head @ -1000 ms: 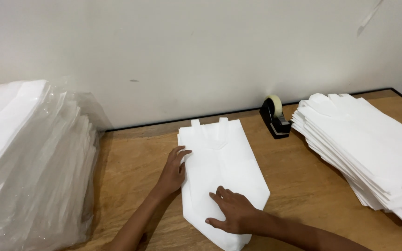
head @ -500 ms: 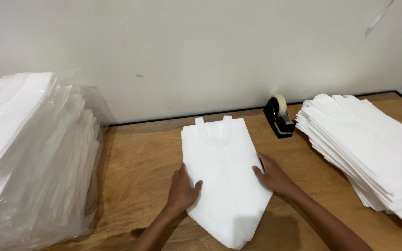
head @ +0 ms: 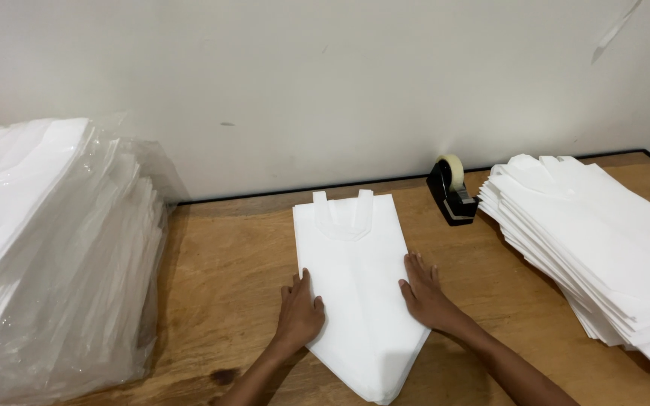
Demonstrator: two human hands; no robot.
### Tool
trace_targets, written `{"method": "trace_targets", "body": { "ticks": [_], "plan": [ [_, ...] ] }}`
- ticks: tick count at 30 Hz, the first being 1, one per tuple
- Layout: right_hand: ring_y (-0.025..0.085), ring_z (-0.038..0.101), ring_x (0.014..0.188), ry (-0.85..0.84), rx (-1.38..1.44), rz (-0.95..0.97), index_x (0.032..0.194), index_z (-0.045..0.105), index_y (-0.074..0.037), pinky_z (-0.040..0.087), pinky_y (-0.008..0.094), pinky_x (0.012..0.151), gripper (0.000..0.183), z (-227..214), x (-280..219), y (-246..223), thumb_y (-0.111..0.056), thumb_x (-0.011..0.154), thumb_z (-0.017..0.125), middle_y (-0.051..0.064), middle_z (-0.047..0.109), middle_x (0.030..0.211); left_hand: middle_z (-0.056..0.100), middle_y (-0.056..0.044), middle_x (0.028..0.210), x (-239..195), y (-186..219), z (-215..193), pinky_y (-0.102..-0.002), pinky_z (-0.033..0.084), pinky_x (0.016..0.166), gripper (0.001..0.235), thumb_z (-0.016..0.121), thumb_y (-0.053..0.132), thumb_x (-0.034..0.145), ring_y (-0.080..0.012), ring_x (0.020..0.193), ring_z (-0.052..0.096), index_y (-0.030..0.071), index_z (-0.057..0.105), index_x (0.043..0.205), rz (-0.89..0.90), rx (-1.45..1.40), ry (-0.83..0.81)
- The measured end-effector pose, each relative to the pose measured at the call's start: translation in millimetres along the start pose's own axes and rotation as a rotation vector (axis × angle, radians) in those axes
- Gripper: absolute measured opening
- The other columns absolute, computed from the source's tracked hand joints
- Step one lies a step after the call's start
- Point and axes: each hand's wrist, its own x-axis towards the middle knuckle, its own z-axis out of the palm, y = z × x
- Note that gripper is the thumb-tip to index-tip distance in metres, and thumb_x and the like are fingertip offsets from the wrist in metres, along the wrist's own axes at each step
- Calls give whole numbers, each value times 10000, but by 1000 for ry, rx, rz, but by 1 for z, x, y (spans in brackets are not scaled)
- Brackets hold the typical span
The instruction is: Folding stacks of white plastic bags and packing them into clear plastic sleeves, then sealing the sleeves with tape.
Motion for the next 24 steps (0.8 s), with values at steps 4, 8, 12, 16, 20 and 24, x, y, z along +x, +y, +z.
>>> {"method": "trace_targets", "body": {
  "ticks": [4, 8, 12, 16, 20, 24],
  "plan": [
    [187, -209, 1520, -66, 42, 18, 1544, -135, -83, -191, 405, 1204, 698, -13, -5, -9, -369, 1016, 223, 91, -158, 1651, 32, -127, 1650, 0, 2, 0, -521, 152, 1219, 701, 407, 224, 1005, -383, 1506, -9, 129, 8, 1573, -53, -23, -32],
    [174, -287, 1502, -185, 80, 97, 1515, -256, -115, -202, 380, 1206, 798, -28, -11, -20, -422, 996, 266, 42, -274, 1635, 69, -136, 1643, 4, -3, 2, -530, 244, 1183, 712, 420, 224, 976, -368, 1494, 48, 106, 43, 1568, -24, 26, -15],
    [165, -300, 1501, -221, 85, 154, 1525, -253, -164, -173, 370, 1218, 816, -37, -17, -31, -442, 989, 297, 8, -282, 1637, 78, -135, 1640, 3, 1, 2, -529, 312, 1147, 713, 397, 238, 965, -352, 1481, 88, 97, 42, 1566, -29, 74, -11],
    [153, -280, 1507, -196, 87, 137, 1526, -246, -160, -175, 363, 1214, 809, -34, -17, -30, -429, 994, 300, 12, -265, 1641, 63, -136, 1643, 2, 1, 1, -529, 310, 1148, 706, 370, 231, 970, -332, 1491, 66, 94, 18, 1566, -30, 73, -32],
    [148, -258, 1510, -171, 38, 102, 1530, -224, -132, -171, 357, 1216, 789, -30, -17, -27, -421, 1000, 284, 16, -251, 1644, 81, -157, 1633, 5, -3, 3, -519, 328, 1142, 710, 364, 220, 963, -351, 1477, 89, 74, 13, 1562, -3, 71, -28],
    [159, -233, 1518, -161, 17, 89, 1534, -195, -103, -149, 361, 1222, 782, -30, -16, -24, -414, 1002, 286, 47, -221, 1648, 108, -160, 1623, 9, -6, 5, -495, 321, 1148, 718, 379, 230, 964, -336, 1454, 144, 61, 17, 1561, 7, 84, -32]
  ]
}}
